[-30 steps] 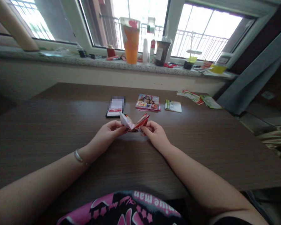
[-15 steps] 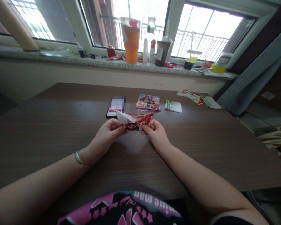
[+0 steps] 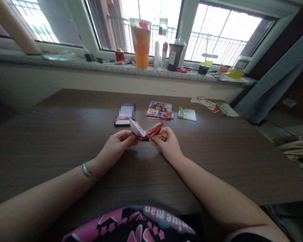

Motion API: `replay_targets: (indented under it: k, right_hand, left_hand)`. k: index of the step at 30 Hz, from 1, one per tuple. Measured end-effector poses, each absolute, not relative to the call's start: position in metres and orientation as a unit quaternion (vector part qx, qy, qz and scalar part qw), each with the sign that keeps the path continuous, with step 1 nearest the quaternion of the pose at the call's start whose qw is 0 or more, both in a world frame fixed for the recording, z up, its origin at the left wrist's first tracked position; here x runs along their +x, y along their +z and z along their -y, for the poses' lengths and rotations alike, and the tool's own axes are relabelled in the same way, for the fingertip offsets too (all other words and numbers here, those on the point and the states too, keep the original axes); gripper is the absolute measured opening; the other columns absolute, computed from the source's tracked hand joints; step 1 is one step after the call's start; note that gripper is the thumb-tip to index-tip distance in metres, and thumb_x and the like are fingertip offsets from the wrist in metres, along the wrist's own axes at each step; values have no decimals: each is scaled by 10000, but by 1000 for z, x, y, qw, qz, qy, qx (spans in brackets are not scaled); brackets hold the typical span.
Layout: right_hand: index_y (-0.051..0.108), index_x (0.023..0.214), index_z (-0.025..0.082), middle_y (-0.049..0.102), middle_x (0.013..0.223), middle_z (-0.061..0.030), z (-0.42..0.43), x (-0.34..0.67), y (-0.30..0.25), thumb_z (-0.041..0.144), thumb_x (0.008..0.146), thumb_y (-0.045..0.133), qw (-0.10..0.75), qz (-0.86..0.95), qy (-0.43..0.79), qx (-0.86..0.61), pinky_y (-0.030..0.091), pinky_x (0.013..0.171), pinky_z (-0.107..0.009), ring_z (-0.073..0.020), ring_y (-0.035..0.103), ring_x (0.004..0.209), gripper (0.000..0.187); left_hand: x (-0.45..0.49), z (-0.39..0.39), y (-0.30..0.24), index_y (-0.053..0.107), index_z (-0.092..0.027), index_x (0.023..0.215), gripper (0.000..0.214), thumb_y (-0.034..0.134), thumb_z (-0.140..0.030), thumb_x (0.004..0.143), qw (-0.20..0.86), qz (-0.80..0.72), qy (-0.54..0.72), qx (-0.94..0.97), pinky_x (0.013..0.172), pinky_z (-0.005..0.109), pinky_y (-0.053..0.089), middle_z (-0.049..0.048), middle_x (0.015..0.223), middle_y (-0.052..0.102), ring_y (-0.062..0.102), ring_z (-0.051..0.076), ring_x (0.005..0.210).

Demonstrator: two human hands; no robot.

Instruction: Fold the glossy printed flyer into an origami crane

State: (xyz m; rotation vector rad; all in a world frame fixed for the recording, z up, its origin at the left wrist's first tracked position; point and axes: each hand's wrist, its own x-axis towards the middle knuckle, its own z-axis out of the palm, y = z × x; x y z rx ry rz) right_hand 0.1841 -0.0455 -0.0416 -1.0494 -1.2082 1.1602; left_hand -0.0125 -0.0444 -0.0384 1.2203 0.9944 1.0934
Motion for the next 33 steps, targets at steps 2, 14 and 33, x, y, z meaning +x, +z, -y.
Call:
replay_targets:
  k: [2, 14, 33]
  right_hand:
    - [454, 765, 223, 645, 668, 51, 46, 184, -42, 418, 588, 820, 557, 511, 493, -431, 484, 548, -244, -99, 568, 540, 450]
    - [589, 801, 198, 670, 720, -3, 45, 184, -44, 475, 629, 794, 530, 507, 519, -439, 483, 594, -263, -125, 584, 618, 385]
    - [701, 835, 202, 680, 758, -11, 48, 185, -44, 451, 596, 812, 498, 495, 557, -444, 472, 627, -289, -133, 556, 631, 362]
  left_hand:
    - [-12, 43, -39, 630, -129, 859, 414, 746, -497, 710, 553, -429, 461, 546, 750, 271, 509, 44, 809, 691, 640, 142, 744]
    - [-13, 43, -41, 615, -142, 954, 307, 649, -409, 805, 508, -412, 415, 632, 715, 268, 473, 51, 880, 688, 627, 158, 774]
    - [-13, 43, -39, 673, -149, 955, 346, 682, -434, 759, 547, -421, 418, 591, 670, 253, 433, 39, 827, 685, 580, 145, 712]
